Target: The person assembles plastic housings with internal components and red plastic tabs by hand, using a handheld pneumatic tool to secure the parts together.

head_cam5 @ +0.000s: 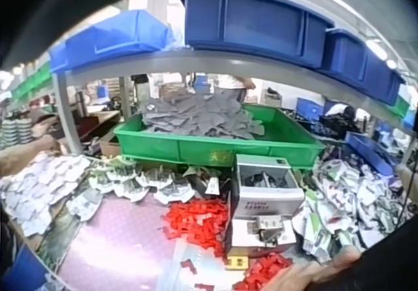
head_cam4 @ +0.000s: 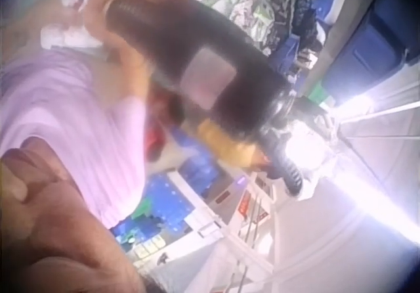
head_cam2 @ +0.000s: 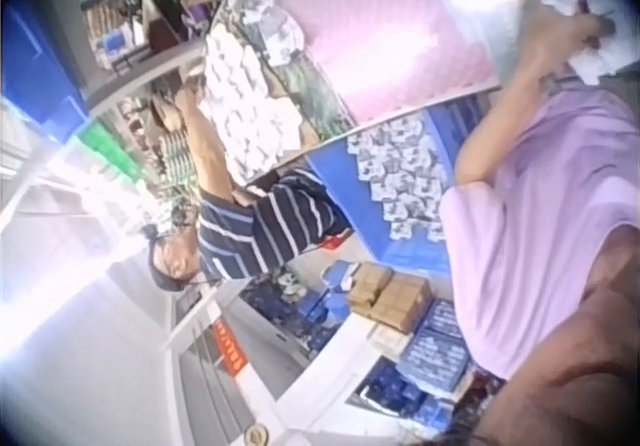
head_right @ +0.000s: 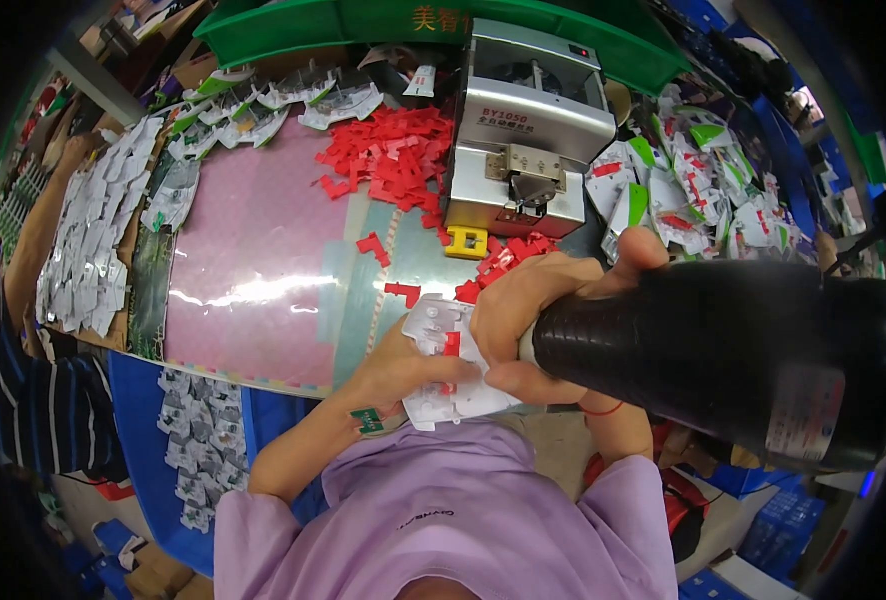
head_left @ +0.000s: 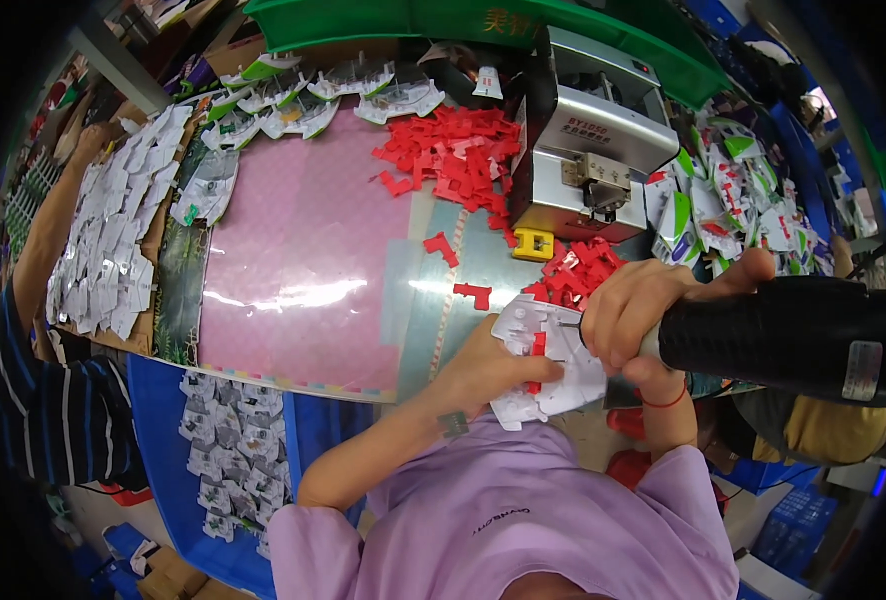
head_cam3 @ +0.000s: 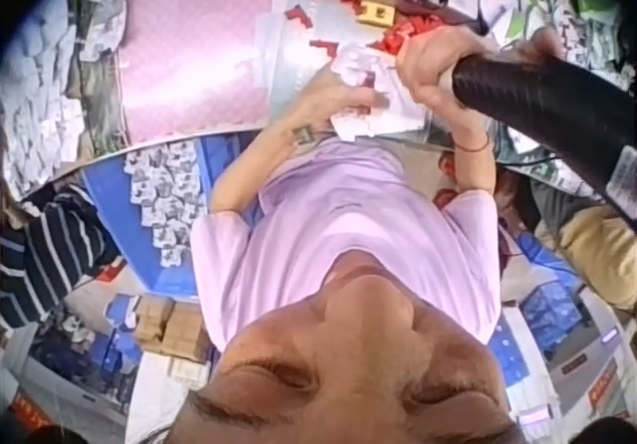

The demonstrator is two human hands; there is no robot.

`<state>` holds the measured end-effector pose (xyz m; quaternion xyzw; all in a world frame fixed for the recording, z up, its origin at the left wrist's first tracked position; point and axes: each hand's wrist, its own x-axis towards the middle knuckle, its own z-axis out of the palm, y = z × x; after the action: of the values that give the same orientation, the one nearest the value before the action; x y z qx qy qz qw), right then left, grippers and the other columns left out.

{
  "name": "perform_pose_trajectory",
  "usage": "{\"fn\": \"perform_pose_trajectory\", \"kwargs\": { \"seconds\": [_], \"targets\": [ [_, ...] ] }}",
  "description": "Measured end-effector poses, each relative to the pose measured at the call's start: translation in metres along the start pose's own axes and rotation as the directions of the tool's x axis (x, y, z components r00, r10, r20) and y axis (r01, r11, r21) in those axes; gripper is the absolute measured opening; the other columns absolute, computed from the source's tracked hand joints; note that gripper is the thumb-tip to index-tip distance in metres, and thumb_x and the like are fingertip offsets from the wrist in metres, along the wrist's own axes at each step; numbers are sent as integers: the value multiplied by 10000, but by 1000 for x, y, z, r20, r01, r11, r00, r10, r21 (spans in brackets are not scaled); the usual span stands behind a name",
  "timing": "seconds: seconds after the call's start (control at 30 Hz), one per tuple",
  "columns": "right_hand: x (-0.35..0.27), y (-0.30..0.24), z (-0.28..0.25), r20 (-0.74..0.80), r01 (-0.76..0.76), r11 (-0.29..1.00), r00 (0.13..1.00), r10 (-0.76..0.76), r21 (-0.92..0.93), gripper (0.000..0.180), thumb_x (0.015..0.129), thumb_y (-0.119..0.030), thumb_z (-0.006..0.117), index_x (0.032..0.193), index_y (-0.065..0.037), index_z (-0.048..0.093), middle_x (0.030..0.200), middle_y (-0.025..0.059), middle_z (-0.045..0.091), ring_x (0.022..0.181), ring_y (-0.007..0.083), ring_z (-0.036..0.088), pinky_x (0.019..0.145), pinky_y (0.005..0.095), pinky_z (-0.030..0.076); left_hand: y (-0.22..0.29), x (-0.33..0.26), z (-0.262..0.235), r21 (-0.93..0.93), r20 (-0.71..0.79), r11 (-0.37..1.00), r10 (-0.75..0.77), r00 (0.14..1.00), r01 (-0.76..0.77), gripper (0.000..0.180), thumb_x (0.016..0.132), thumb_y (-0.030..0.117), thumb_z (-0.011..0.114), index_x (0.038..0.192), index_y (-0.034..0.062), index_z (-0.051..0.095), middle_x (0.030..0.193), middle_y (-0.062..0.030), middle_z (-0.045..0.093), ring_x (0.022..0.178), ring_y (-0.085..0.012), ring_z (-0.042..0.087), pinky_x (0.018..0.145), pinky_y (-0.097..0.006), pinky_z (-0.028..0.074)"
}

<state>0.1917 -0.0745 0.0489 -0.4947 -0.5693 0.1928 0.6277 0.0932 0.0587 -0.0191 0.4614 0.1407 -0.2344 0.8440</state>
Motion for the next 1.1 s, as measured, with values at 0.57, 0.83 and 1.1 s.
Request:
{"fn": "perform_pose_trajectory", "kwargs": {
  "seconds": [0.57,0.83,1.1],
  "targets": [
    [11,-5,0,-63,43,998,997,-39,55,575,703,-59,646,1038,-261,224,600,67,559,452,173,523,457,302,461,-2,9,-2,111,32,986,119,992,-121,299,625,4,656,908,-12,561,787,-50,604,671,-113,574,609,-262,473],
    [-8,21,-16,-477,104,988,867,-145,-110,164,734,-111,619,702,-47,471,567,55,509,488,144,489,497,264,420,-1,23,-4,153,-30,971,188,982,-181,362,635,-2,649,981,-21,544,827,-56,598,676,-108,566,581,-239,457],
    [2,44,-38,-586,-72,932,794,-162,-356,126,777,-73,506,703,-31,414,525,47,416,469,124,405,494,266,370,-8,24,-10,44,-215,988,153,965,-147,365,645,-3,648,987,-28,521,816,-73,590,672,-124,572,590,-250,473]
  ]
}}
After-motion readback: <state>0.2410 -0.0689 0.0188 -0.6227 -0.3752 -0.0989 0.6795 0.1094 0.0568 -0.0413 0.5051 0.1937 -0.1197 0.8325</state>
